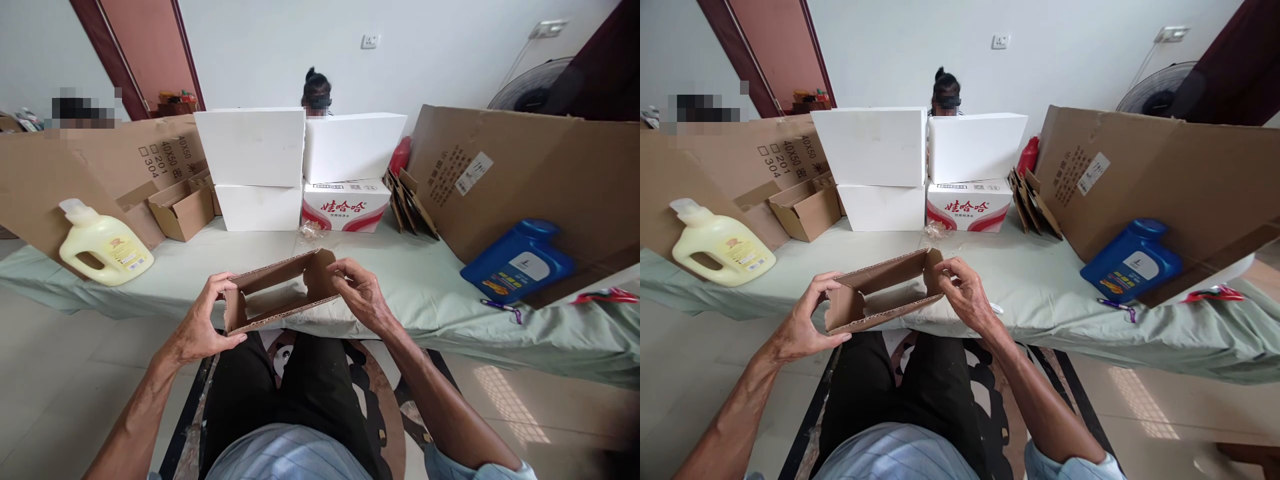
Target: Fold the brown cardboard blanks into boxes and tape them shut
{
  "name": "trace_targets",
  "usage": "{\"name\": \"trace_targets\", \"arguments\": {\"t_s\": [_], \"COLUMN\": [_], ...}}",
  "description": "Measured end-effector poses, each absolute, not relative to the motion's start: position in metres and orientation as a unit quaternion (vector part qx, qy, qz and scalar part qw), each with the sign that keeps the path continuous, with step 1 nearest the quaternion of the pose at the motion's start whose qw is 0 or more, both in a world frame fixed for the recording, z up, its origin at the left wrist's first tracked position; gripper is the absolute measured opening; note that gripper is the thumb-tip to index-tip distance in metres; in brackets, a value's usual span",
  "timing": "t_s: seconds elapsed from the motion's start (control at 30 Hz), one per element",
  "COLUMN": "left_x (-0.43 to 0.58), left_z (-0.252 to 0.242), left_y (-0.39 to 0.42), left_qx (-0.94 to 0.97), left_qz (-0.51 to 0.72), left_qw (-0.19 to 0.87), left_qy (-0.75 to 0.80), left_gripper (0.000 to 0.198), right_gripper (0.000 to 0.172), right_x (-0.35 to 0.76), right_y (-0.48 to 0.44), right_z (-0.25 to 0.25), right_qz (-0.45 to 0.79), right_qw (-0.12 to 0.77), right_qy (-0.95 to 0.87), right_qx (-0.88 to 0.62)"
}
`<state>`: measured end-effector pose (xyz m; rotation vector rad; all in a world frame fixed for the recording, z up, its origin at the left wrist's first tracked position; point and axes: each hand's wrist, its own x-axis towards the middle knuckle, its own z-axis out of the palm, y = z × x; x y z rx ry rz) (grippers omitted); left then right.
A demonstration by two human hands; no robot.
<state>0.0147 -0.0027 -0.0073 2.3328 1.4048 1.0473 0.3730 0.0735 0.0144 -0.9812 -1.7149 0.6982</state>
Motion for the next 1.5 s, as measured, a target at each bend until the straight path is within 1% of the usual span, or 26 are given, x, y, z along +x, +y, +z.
{"name": "trace_targets", "arguments": {"t_s": [0.3,0.53,0.9,1.1,1.27,1.5], "left_x": [0.017,0.016,0.015,0.016,0.019,0.019], "left_z": [-0.004,-0.006,-0.01,-0.009,-0.01,-0.012], "left_y": [-0.005,-0.005,-0.005,-0.006,-0.008,-0.007], "left_qx": [0.795,0.792,0.793,0.792,0.785,0.791], "left_qz": [0.352,0.351,0.353,0.353,0.362,0.363], "left_qw": [0.108,0.103,0.107,0.108,0.12,0.106], "left_qy": [0.482,0.489,0.485,0.485,0.488,0.482], "left_gripper": [0.076,0.08,0.077,0.078,0.075,0.076], "right_gripper": [0.015,0.017,0.017,0.016,0.016,0.014], "right_x": [0.372,0.373,0.372,0.371,0.371,0.368], "right_y": [0.073,0.074,0.075,0.074,0.074,0.069], "right_z": [0.012,0.009,0.006,0.004,0.001,0.003], "right_qz": [0.286,0.28,0.281,0.291,0.303,0.329], "right_qw": [0.503,0.509,0.511,0.513,0.52,0.524], "right_qy": [-0.709,-0.709,-0.708,-0.702,-0.69,-0.671], "right_qx": [-0.403,-0.401,-0.399,-0.399,-0.402,-0.408]}}
